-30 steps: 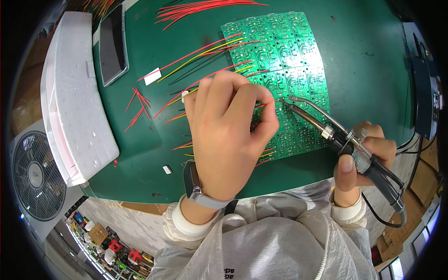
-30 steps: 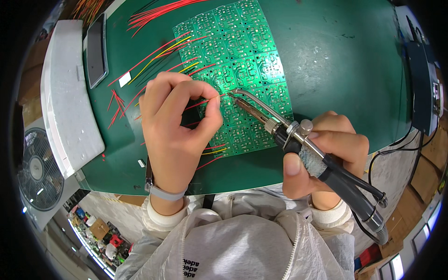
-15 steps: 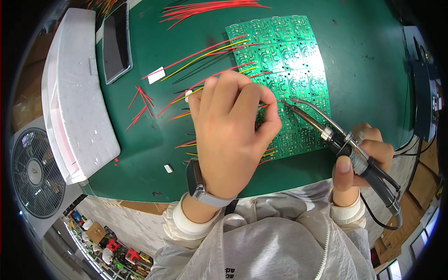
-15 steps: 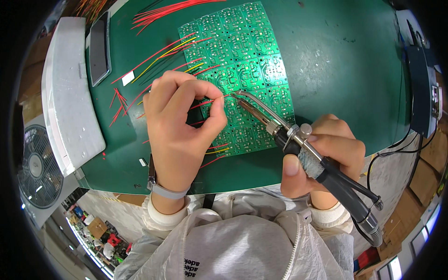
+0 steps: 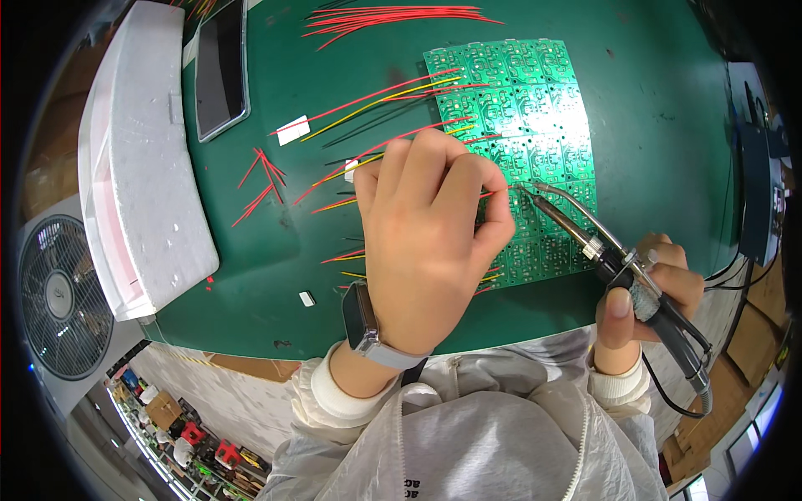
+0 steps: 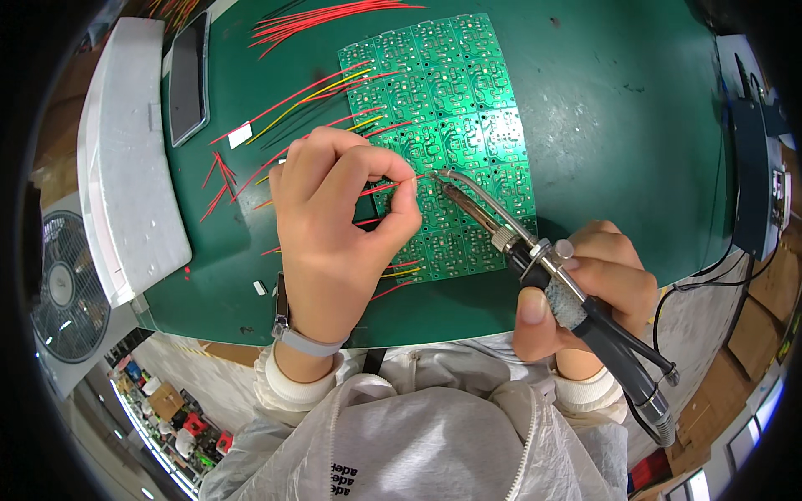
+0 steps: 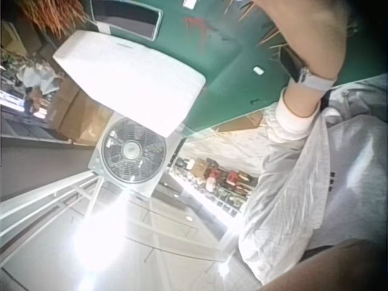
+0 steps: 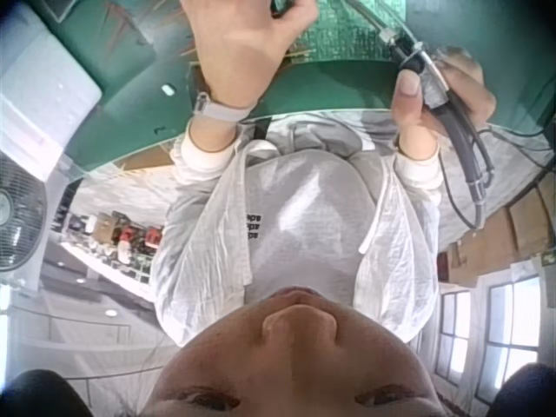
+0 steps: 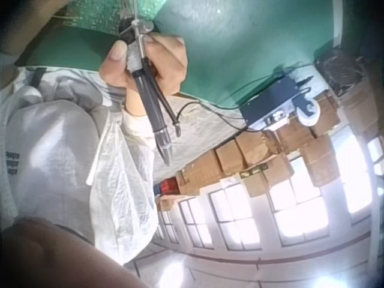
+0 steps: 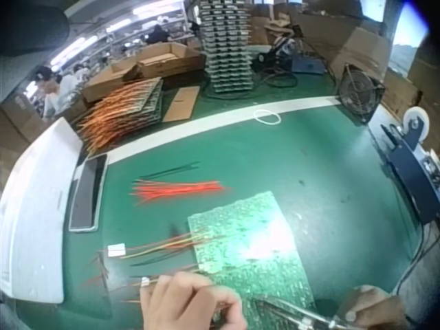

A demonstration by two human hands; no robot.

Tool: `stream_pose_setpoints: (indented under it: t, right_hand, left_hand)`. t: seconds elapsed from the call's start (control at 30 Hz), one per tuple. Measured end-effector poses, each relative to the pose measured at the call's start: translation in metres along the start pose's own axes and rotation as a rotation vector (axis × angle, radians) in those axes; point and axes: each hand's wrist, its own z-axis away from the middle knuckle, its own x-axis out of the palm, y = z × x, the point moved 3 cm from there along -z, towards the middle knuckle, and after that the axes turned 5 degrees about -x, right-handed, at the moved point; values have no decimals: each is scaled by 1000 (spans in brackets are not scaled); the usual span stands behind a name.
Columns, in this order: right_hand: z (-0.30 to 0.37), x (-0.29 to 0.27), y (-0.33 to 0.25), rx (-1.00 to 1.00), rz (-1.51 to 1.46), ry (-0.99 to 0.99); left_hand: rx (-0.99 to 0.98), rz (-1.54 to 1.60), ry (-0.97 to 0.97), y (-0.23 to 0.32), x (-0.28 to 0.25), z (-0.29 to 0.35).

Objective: The person solders wires onto a circuit board using a soldering iron, retrieving wires from the table and a foam container to attach them one by one.

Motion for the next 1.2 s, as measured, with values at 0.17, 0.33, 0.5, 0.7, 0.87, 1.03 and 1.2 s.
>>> stream_pose_setpoints:
  t: [0.17,0.33,0.5,0.7,0.87,1.03,1.2]
  right_hand:
    - [-1,1,1,-8,2,-23]
    - [1,1,1,7,-15,27]
    - [3,-6,6,33,15,227]
    - [3,-10,9,18,113,366]
    - [2,-9,11,61,102,380]
    - [1,-12,13,55,113,348]
    - [-1,-10,11,77,128,345]
  left_hand:
    - [10,2,9,-1,0,0]
    - [-2,2,-4,0,-1,0]
    - [-13,-69,13,4,-4,2]
    - [-9,-103,79,11,-7,6]
    - [119,-35,-124,40,-12,32]
    - [154,-8,-181,46,3,40]
    - [142,-12,-55,36,8,32]
